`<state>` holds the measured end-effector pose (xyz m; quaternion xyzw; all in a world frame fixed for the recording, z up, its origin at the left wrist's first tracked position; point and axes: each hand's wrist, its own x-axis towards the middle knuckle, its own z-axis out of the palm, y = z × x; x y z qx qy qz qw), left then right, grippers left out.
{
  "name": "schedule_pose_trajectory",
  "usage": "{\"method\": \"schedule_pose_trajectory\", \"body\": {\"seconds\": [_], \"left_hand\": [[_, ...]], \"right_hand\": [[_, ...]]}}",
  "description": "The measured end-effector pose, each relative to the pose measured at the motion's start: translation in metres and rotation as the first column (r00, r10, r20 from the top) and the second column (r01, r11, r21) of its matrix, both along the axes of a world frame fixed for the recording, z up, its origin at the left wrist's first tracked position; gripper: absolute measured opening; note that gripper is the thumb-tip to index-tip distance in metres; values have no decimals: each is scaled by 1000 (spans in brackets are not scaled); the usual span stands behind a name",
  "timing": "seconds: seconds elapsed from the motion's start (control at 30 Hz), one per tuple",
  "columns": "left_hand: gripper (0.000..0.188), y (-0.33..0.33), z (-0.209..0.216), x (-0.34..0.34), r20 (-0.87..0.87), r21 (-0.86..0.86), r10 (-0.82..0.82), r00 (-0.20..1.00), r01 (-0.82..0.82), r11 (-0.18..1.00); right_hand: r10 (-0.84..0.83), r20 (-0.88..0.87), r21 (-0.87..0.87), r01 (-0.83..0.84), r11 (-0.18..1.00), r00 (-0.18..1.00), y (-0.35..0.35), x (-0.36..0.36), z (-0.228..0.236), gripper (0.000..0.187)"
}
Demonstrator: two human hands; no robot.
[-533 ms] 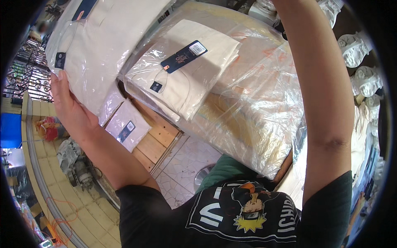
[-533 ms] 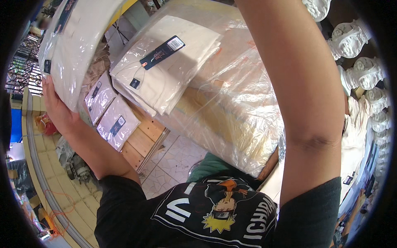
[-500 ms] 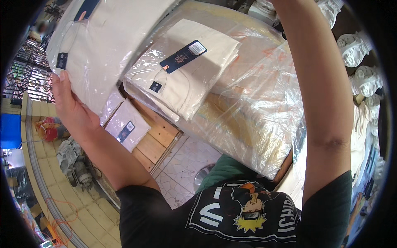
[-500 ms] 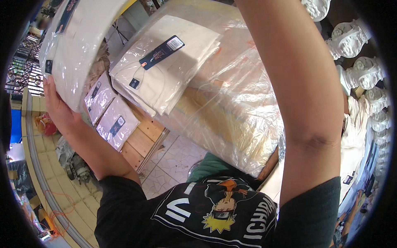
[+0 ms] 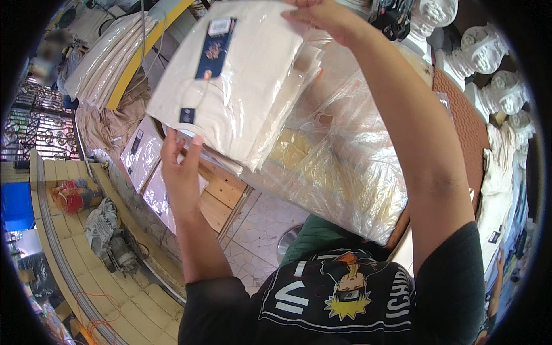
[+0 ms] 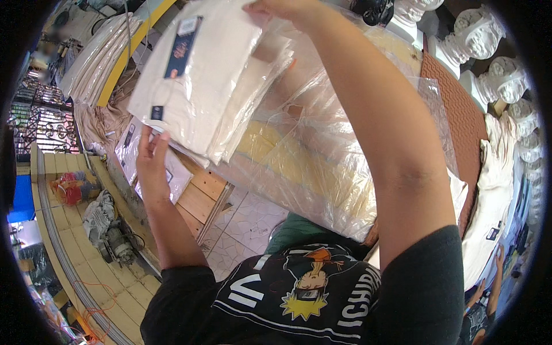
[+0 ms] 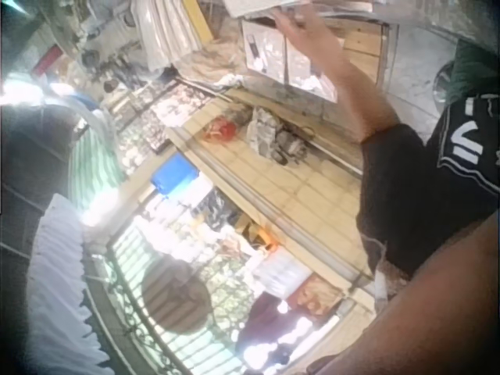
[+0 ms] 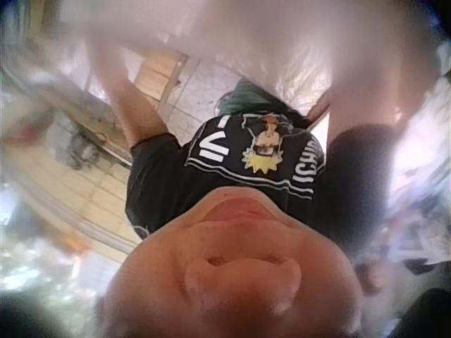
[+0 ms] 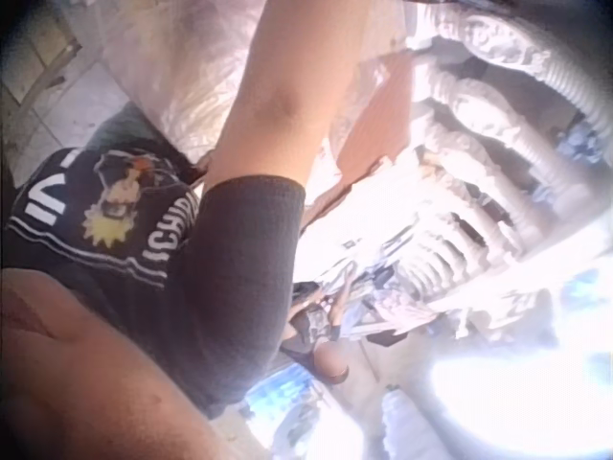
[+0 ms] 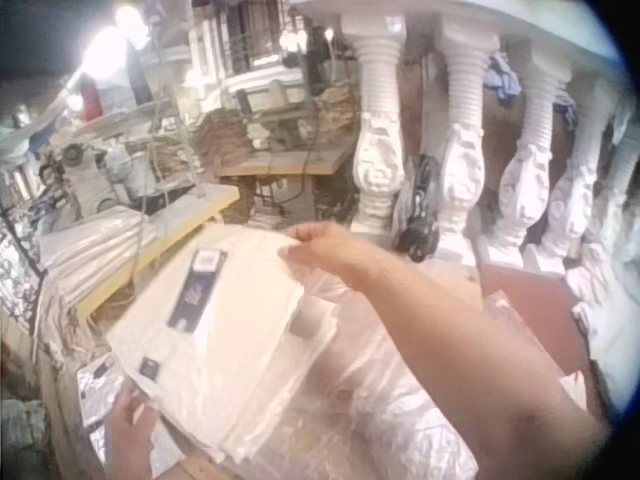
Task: The person folds a shirt around a piece of cardboard, then places the folded shirt into a plastic bag and seals it.
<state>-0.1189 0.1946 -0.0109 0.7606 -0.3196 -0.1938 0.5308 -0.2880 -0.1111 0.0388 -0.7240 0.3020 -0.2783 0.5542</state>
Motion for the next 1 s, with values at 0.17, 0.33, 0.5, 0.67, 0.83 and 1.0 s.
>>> {"method": "schedule_pose_trajectory", "body": {"seconds": [0.17,0.33,0.5,0.67,0.83,1.0], "left_hand": [[57,-1,-17,-5,-61,-16,-76,995,75,997],[54,-2,-7,-8,-101,-12,-87,991,86,996],[50,2,-10,-11,-207,-162,-114,972,80,984],[52,8,2,0,-365,-256,-78,928,-19,967],[47,1,51,10,-372,-348,48,927,-187,919],[46,0,63,29,-272,-495,-6,962,-135,858]], "right_hand": [[-37,-157,99,54,994,987,-11,-5,-61,28],[-27,-235,30,35,999,972,-6,-7,-47,29],[-60,-508,98,127,987,859,15,5,-28,44],[-50,-720,-391,-345,853,692,18,8,7,42],[94,-254,-127,-129,983,963,43,30,68,28],[174,23,1,-174,985,984,57,22,96,30]]}}
